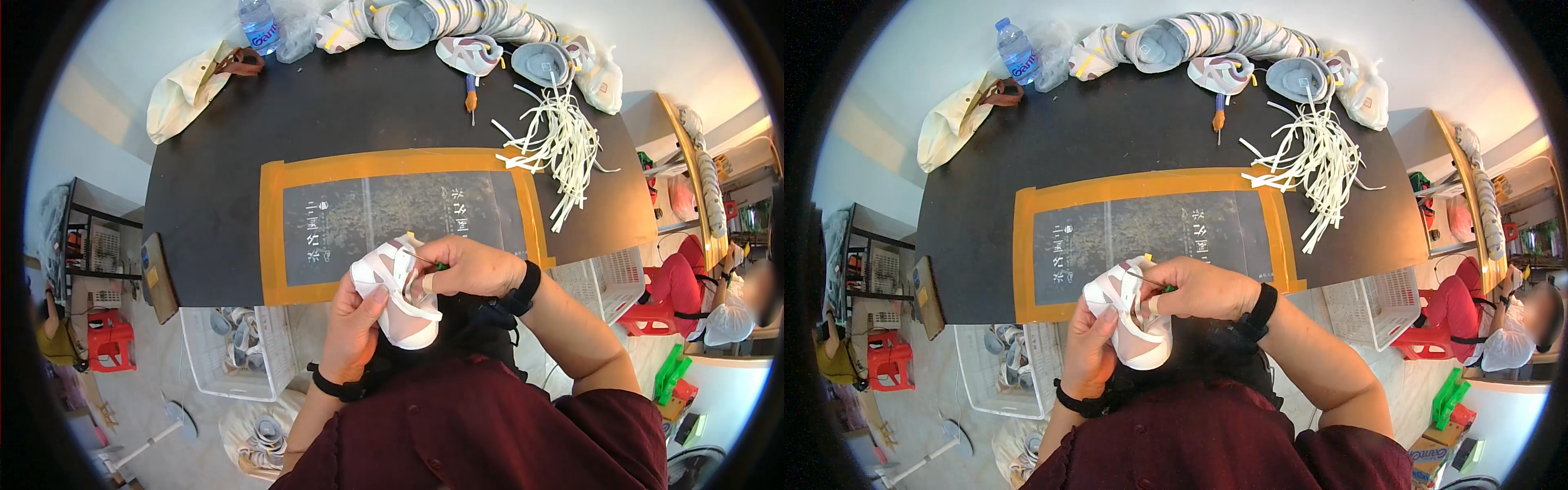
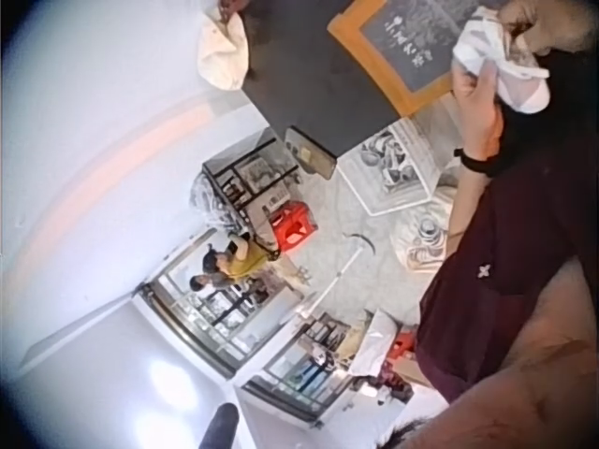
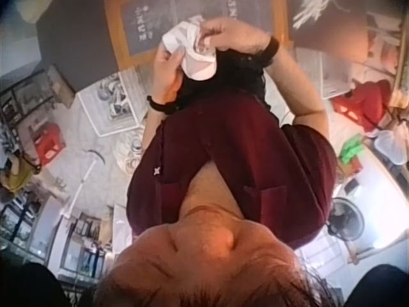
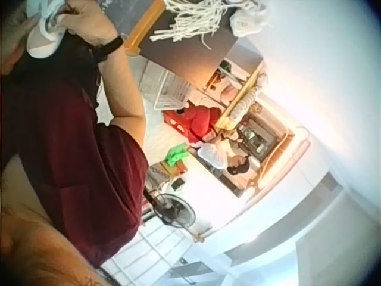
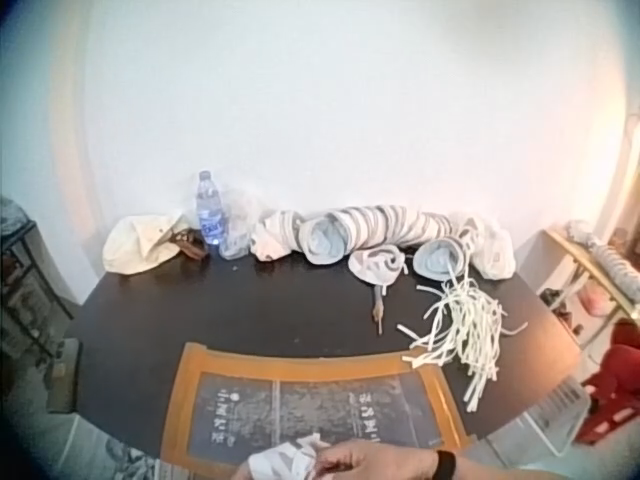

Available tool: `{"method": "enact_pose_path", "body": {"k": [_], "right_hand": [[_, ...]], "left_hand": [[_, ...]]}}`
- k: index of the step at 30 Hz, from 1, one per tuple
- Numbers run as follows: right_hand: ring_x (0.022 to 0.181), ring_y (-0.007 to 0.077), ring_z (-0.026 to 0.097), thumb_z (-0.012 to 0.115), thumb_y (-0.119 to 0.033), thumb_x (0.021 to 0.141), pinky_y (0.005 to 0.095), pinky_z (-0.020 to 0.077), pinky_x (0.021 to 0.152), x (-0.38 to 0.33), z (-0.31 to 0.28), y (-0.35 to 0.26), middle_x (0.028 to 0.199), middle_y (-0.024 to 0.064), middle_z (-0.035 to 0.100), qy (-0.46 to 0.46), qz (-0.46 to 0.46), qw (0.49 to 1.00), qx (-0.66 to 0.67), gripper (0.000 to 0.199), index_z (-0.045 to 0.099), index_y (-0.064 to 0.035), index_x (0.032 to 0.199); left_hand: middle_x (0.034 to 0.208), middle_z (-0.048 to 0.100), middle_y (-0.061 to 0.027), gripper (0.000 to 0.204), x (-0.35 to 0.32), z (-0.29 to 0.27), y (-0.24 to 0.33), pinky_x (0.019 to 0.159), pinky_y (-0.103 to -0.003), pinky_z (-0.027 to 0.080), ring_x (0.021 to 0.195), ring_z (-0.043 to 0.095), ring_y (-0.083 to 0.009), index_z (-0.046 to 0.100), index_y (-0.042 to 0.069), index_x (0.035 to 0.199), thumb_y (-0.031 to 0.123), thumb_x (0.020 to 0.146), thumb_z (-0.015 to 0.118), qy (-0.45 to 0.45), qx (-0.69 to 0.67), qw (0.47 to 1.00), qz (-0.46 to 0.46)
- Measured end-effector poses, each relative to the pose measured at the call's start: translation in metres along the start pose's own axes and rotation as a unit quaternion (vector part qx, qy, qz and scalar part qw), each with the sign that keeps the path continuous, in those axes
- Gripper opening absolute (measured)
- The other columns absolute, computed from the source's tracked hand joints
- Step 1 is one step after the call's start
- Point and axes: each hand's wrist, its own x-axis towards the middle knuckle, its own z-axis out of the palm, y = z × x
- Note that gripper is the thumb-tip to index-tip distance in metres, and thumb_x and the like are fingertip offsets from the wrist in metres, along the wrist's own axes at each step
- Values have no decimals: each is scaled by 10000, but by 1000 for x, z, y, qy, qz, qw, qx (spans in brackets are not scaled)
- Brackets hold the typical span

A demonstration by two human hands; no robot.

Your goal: Manually assembling or prepping a white and pink shoe upper/lining component.

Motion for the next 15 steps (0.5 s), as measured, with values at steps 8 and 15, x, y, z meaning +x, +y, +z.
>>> {"method": "enact_pose_path", "body": {"k": [8, 15], "right_hand": [[868, 82, 574, 651, -90, 880, 266, 471, 799, 5, 9, -2, 933, -4, 655, 35, -24, 999, -30, 151, 680, -24, 1012], [892, 101, 593, 621, -100, 909, 279, 473, 849, 10, 2, 5, 941, 17, 668, 9, -3, 1000, -19, 149, 674, -1, 1007]], "left_hand": [[1243, 601, -72, 428, 1, 1, 0, 995, -336, 442, 1137, 572, -153, 488, 31, 1313, 140, 933, 652, 3, -7, 1000, -4], [1234, 605, -71, 422, 0, 2, 0, 982, -334, 453, 1119, 583, -153, 492, 31, 1311, 127, 931, 649, 14, -4, 1000, -2]]}}
